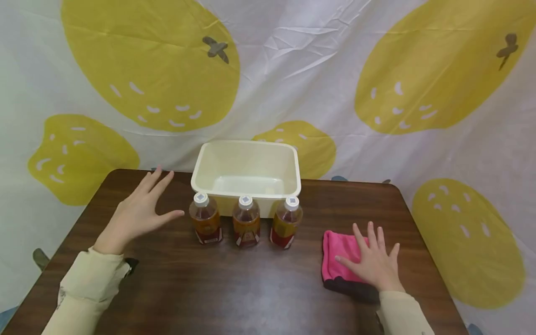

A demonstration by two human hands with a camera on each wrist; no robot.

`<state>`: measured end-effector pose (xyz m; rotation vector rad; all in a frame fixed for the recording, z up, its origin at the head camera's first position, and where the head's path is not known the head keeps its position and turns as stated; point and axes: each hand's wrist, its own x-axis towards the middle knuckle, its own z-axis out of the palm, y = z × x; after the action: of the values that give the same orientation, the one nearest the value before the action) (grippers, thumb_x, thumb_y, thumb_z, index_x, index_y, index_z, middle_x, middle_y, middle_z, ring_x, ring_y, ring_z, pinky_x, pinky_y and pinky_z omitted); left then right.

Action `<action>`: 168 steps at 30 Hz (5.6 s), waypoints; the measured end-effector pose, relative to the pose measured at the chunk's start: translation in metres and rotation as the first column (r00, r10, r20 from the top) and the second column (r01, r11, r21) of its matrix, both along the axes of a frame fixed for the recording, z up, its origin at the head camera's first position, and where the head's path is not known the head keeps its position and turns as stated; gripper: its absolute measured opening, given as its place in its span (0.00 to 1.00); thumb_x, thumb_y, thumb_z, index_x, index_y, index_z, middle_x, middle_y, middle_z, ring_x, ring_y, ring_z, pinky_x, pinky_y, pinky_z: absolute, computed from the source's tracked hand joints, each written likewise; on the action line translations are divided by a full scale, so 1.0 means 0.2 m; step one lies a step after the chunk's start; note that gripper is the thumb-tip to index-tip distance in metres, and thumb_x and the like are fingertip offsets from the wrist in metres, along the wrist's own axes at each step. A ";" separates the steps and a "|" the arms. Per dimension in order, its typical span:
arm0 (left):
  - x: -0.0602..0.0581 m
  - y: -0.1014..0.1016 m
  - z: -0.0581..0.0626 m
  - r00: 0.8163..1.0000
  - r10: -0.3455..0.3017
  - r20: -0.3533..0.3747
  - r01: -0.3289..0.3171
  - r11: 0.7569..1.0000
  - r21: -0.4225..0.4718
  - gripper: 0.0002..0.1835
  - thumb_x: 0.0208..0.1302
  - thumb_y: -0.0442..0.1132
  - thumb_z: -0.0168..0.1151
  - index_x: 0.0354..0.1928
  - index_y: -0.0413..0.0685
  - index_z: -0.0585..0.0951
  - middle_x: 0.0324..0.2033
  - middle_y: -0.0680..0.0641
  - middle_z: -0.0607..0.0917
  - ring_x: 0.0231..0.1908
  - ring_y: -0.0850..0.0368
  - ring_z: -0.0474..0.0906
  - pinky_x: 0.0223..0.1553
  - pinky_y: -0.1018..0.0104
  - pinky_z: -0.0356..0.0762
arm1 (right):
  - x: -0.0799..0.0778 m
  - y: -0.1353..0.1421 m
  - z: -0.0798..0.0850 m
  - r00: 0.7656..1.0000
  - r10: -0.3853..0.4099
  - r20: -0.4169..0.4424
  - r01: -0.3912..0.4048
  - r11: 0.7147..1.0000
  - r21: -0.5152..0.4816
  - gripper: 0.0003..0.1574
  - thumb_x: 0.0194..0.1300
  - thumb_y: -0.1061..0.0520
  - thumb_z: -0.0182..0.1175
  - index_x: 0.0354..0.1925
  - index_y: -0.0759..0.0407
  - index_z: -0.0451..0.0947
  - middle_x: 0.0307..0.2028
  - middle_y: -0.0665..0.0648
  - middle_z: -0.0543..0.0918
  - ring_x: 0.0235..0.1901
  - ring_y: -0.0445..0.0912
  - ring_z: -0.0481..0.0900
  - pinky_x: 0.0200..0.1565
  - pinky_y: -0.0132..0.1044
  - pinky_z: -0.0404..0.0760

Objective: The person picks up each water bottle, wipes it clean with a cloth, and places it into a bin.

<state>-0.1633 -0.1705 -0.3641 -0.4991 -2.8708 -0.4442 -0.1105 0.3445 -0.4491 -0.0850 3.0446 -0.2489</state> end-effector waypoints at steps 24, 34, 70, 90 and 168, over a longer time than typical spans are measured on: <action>-0.10 0.56 0.12 0.928 -0.345 -0.137 0.363 0.921 0.143 0.39 0.50 0.54 0.66 0.59 0.37 0.68 0.56 0.38 0.69 0.55 0.41 0.64 0.58 0.54 0.62 | 0.02 0.00 -0.12 0.992 -0.023 0.123 0.030 0.998 -0.061 0.64 0.47 0.23 0.53 0.70 0.54 0.44 0.66 0.75 0.45 0.63 0.69 0.42 0.51 0.75 0.39; -0.11 0.72 0.12 0.900 -0.419 -0.117 0.432 0.893 0.129 0.38 0.50 0.54 0.66 0.58 0.36 0.70 0.54 0.38 0.71 0.53 0.43 0.67 0.56 0.56 0.64 | 0.01 0.00 -0.16 0.983 -0.012 0.183 0.026 0.997 -0.071 0.67 0.43 0.23 0.56 0.68 0.60 0.47 0.64 0.76 0.47 0.63 0.70 0.44 0.49 0.76 0.45; -0.10 1.08 -0.04 0.923 -0.385 0.009 0.385 0.923 0.023 0.27 0.54 0.55 0.62 0.46 0.38 0.76 0.37 0.43 0.78 0.35 0.53 0.76 0.37 0.63 0.75 | -0.01 -0.03 -0.18 0.969 -0.033 0.244 0.050 0.997 -0.062 0.66 0.38 0.26 0.62 0.64 0.65 0.57 0.61 0.81 0.52 0.60 0.75 0.48 0.46 0.74 0.57; -0.12 1.14 -0.17 0.944 -0.310 -0.113 0.320 0.942 0.095 0.22 0.55 0.50 0.63 0.41 0.38 0.76 0.33 0.44 0.79 0.35 0.54 0.77 0.39 0.64 0.76 | -0.01 -0.04 -0.17 0.971 -0.036 0.235 0.053 0.996 -0.066 0.65 0.39 0.26 0.62 0.64 0.65 0.59 0.60 0.81 0.54 0.60 0.74 0.50 0.46 0.71 0.61; -0.13 1.17 -0.18 0.933 -0.347 0.093 0.309 0.907 0.286 0.17 0.54 0.41 0.62 0.45 0.40 0.76 0.38 0.45 0.80 0.38 0.54 0.76 0.43 0.65 0.74 | -0.07 -0.56 0.14 0.909 -0.256 -0.330 -0.060 0.702 -0.710 0.27 0.47 0.61 0.69 0.47 0.62 0.74 0.38 0.61 0.81 0.34 0.46 0.75 0.36 0.25 0.74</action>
<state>-0.1894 0.0628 -0.4006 -0.9411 -2.7946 -0.9433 -0.1248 0.2321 -0.4220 -0.0139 3.1188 -1.6055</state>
